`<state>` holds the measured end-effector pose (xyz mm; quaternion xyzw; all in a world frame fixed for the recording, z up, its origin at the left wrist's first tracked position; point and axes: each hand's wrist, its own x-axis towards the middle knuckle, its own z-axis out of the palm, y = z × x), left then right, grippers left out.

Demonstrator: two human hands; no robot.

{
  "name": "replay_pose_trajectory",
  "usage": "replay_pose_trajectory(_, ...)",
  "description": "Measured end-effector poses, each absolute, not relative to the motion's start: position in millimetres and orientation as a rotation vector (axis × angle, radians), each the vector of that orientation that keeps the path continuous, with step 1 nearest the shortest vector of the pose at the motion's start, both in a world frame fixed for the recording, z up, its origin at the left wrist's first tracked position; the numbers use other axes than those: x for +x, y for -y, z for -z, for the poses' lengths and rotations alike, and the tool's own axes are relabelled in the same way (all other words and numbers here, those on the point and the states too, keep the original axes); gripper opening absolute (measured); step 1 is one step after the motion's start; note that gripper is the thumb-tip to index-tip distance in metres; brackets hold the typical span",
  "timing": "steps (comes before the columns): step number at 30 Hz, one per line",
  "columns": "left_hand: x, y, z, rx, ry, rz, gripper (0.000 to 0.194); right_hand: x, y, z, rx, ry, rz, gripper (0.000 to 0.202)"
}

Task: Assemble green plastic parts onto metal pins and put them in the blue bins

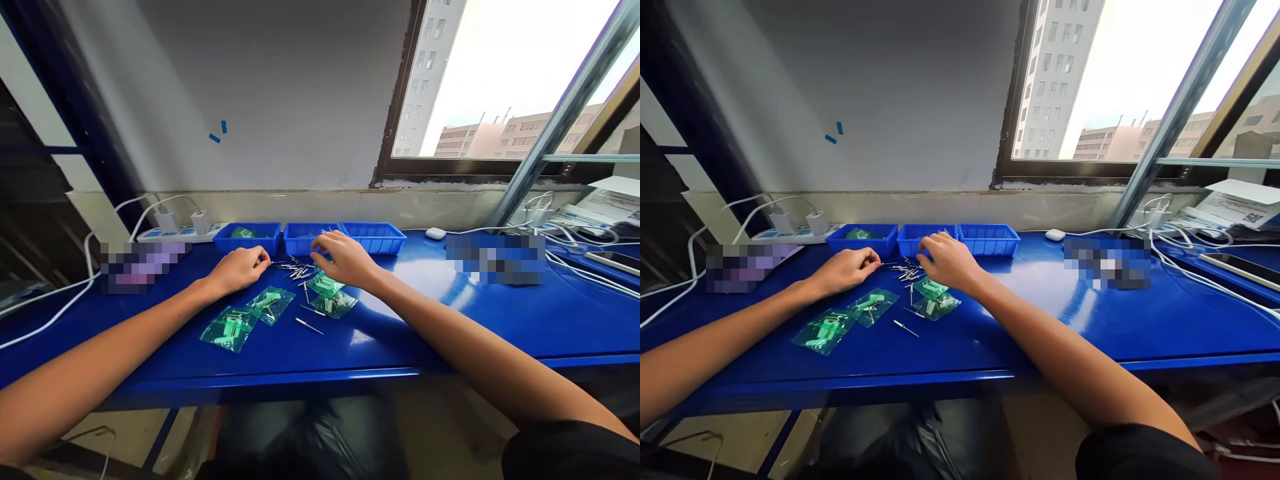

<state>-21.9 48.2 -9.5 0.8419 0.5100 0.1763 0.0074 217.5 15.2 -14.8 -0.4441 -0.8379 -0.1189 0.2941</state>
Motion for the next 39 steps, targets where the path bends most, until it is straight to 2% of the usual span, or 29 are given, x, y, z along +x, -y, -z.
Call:
replay_pose_trajectory(4, -17, -27, 2, 2.615, -1.458, -0.707, 0.025, 216, -18, 26, -1.146, 2.286, 0.261, 0.020)
replay_pose_trajectory(10, -3, -12, 9, 2.658, -1.260, -0.644, 0.022, 207, -15, 31, -0.987, 2.382, 0.310, 0.017)
replay_pose_trajectory(17, -4, -13, 12, 2.628, -1.264, -0.705, 0.022, 205, -13, 33, -0.901, 2.383, 0.348, 0.015)
replay_pose_trajectory(39, -2, -12, 12, 2.665, -1.157, -0.776, 0.021, 201, -11, 34, -0.910, 2.384, 0.458, 0.029)
